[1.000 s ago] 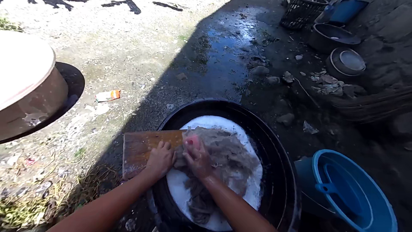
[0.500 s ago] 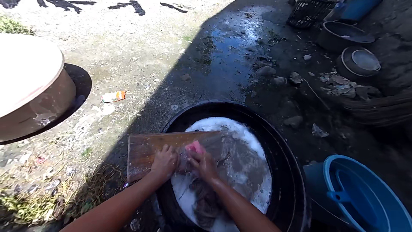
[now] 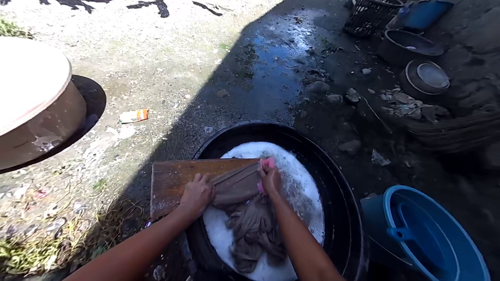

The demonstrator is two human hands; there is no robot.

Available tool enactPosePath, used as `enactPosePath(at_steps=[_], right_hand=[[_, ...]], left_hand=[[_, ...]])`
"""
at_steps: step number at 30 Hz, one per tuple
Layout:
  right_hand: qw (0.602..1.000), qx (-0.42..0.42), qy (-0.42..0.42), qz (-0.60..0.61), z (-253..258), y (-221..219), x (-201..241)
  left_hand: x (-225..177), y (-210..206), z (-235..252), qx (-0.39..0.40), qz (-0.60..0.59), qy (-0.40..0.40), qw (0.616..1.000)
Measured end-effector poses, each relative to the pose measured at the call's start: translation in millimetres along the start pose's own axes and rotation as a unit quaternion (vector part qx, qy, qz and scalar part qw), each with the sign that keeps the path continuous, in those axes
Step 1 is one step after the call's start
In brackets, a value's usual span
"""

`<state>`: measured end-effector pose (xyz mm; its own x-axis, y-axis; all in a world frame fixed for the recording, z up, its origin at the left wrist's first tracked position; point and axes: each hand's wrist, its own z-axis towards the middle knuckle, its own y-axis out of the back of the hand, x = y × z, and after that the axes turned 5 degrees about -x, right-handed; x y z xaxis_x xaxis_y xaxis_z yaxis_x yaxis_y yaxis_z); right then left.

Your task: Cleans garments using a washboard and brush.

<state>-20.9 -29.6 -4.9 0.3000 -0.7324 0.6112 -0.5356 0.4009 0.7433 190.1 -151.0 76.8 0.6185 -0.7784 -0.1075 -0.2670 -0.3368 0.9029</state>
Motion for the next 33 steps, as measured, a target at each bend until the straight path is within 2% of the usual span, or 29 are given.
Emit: enactPosePath(at_steps=[1, 3, 5, 6, 7, 10, 12, 15, 17, 18, 21, 23, 25, 28, 30, 33], right_hand=[[1.000, 0.011, 0.012, 0.000, -16, -5, 11], [0.993, 0.045, 0.102, 0.029, -77, -19, 35], [0.979, 0.050, 0.186, 0.069, -115, -33, 36], [0.979, 0.041, 0.185, 0.072, -109, -33, 28], [0.986, 0.031, 0.149, 0.067, -90, -28, 17], [1.000, -0.002, 0.002, 0.013, -19, 0, -14], [0.999, 0.002, -0.041, -0.008, -16, 4, -7], [0.996, 0.071, 0.058, 0.013, -85, -12, 31], [0.989, 0.088, 0.114, 0.040, -108, -20, 33], [0.991, 0.072, 0.107, 0.045, -97, -19, 25], [1.000, 0.007, -0.003, 0.025, -24, 1, -17], [0.999, -0.003, -0.050, 0.005, -7, 9, -20], [0.999, 0.030, -0.007, 0.007, -38, 0, 10], [0.988, 0.076, 0.119, 0.067, -101, -26, 39], [0.988, 0.051, 0.127, 0.073, -82, -25, 31], [1.000, 0.003, 0.015, 0.021, -6, -1, 2]], left_hand=[[0, 0, 0, 0.001, 0.005, 0.001, 1.000], [-1, 0, 1, -0.001, 0.005, -0.001, 1.000], [0, 0, 1, 0.000, 0.001, -0.004, 1.000], [1, -1, 0, -0.002, -0.003, -0.005, 1.000], [1, -2, 0, -0.009, -0.004, -0.008, 1.000], [0, 0, 1, -0.002, 0.004, -0.004, 1.000], [-1, 0, 1, 0.002, 0.004, -0.001, 1.000], [1, -1, 3, -0.002, 0.000, -0.004, 1.000], [1, -1, 3, 0.002, 0.002, -0.004, 1.000], [1, -1, 3, 0.002, 0.003, -0.003, 1.000], [0, 0, 2, 0.006, 0.004, -0.002, 1.000], [0, -1, 1, 0.003, 0.007, -0.004, 1.000], [1, 0, 2, -0.004, 0.008, -0.006, 1.000], [1, -2, 2, -0.004, 0.005, -0.008, 1.000], [2, -2, 1, -0.010, 0.003, -0.011, 1.000], [1, -2, 0, -0.014, 0.004, -0.012, 1.000]])
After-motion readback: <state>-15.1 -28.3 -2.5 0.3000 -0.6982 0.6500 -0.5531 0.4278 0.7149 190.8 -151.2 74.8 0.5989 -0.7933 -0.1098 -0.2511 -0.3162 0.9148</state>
